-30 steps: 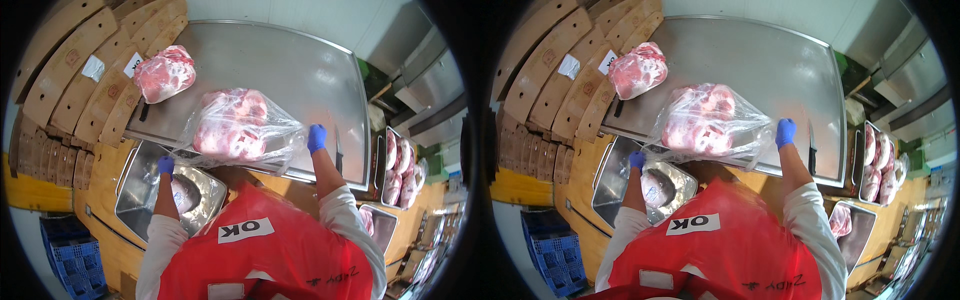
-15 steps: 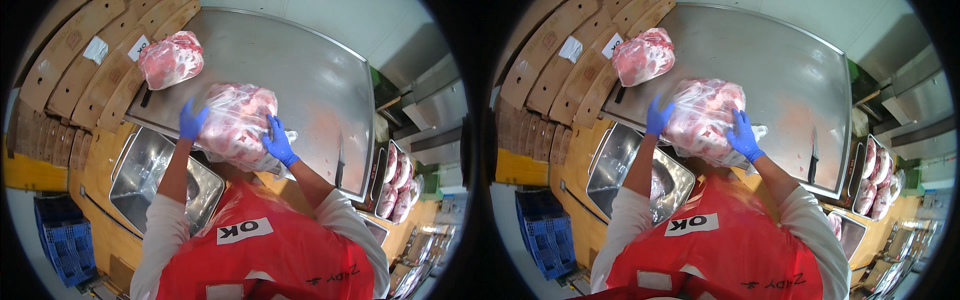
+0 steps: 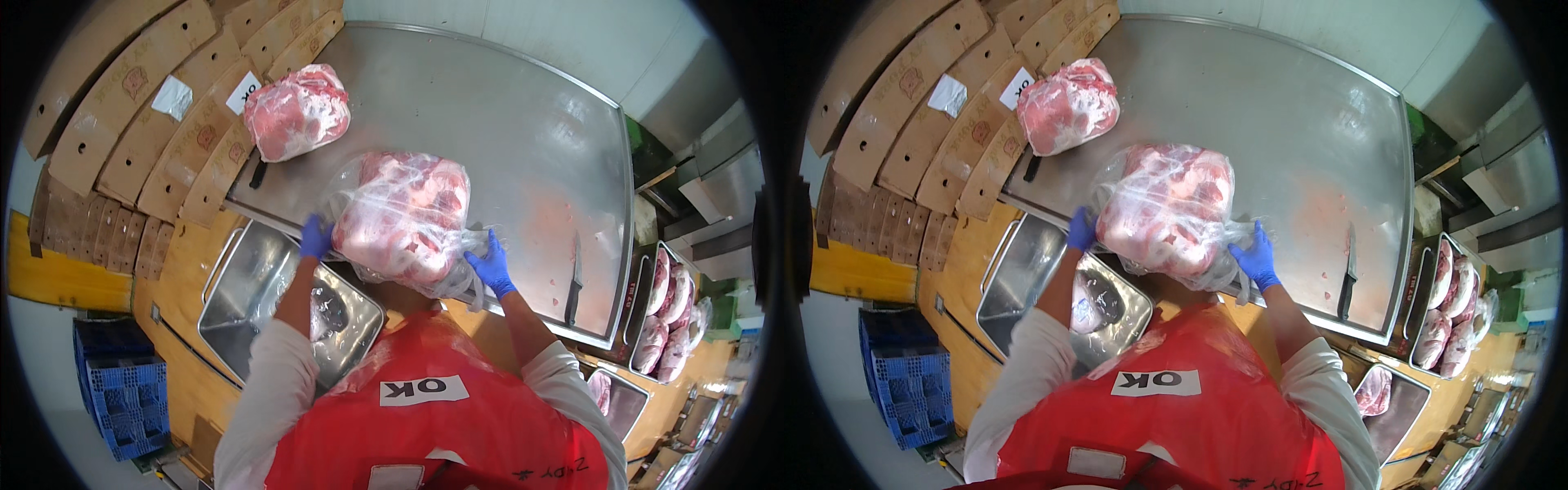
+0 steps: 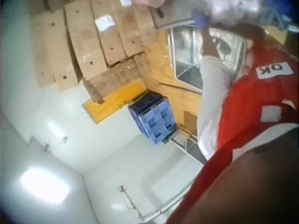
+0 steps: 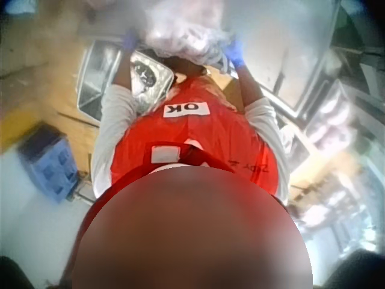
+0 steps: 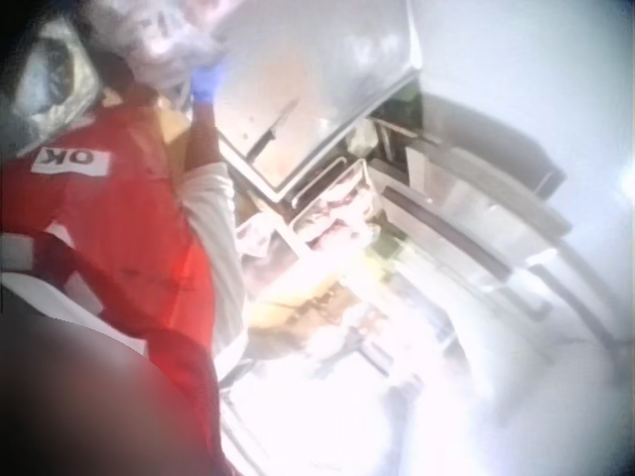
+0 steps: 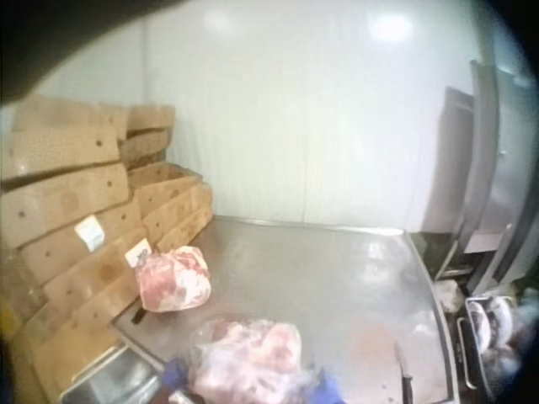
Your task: The person handles large cuts of raw meat, removing them from plastic bags and placing them into metal trays. The person also wipes the stainless steel work surface with a cloth.
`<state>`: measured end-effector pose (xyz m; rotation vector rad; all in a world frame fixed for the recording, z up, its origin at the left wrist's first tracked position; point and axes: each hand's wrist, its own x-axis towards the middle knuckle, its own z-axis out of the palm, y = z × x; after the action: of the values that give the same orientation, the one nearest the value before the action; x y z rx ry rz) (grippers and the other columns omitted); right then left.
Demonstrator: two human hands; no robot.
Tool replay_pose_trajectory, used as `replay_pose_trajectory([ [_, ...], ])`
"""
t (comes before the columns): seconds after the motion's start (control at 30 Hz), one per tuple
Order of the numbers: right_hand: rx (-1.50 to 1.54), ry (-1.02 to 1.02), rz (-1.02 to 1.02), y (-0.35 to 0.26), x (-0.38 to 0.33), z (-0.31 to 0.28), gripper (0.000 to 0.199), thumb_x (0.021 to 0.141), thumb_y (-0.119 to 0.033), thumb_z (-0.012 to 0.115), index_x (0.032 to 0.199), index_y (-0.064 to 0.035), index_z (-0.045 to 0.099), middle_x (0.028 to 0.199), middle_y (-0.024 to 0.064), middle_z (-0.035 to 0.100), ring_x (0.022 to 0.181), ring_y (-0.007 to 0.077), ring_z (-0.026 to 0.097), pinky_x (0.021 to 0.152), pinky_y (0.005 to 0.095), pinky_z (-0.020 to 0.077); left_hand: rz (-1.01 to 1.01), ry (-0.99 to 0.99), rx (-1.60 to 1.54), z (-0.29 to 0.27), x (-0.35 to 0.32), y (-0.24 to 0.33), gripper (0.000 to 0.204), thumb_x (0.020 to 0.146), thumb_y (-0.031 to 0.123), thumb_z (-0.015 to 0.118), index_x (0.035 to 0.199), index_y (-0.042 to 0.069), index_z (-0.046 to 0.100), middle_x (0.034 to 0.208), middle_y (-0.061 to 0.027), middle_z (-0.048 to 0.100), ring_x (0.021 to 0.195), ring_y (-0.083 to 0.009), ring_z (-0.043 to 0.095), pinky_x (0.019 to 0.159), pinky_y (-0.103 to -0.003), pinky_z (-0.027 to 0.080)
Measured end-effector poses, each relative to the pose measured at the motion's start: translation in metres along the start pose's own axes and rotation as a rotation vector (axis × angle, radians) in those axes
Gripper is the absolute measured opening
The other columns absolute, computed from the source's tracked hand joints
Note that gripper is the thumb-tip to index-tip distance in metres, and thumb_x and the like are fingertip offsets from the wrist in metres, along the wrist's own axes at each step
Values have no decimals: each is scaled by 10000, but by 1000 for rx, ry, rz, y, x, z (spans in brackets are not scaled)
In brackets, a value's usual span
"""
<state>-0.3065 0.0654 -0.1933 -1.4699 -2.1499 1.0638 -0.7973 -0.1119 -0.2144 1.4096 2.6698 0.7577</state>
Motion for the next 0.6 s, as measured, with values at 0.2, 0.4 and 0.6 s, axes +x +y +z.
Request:
replay_pose_trajectory([
  [0.2,1037,-270,413,-15,-5,19,532,964,-256,606,1400,33,507,1262,167,640,1154,265,615,1009,368,491,-142,-60,-601,21,-65,61,307,1026,210,479,1156,-9,651,1047,-203,705,963,-308,673,875,-369,500],
  [0.4,1210,-337,625,-26,3,-1,367,1032,-316,451,1235,-74,637,1166,82,689,1045,246,644,955,402,512,-277,-73,-722,23,-94,74,268,1011,133,507,1186,-27,631,1104,-174,702,981,-239,657,882,-358,508],
  [0.6,1348,-233,507,-9,46,8,437,1053,-356,375,1310,-79,594,1278,100,662,1163,271,630,1047,446,485,-544,-396,-1211,19,-141,100,339,985,70,553,1319,12,545,1192,-77,653,1048,-178,636,887,-304,519],
])
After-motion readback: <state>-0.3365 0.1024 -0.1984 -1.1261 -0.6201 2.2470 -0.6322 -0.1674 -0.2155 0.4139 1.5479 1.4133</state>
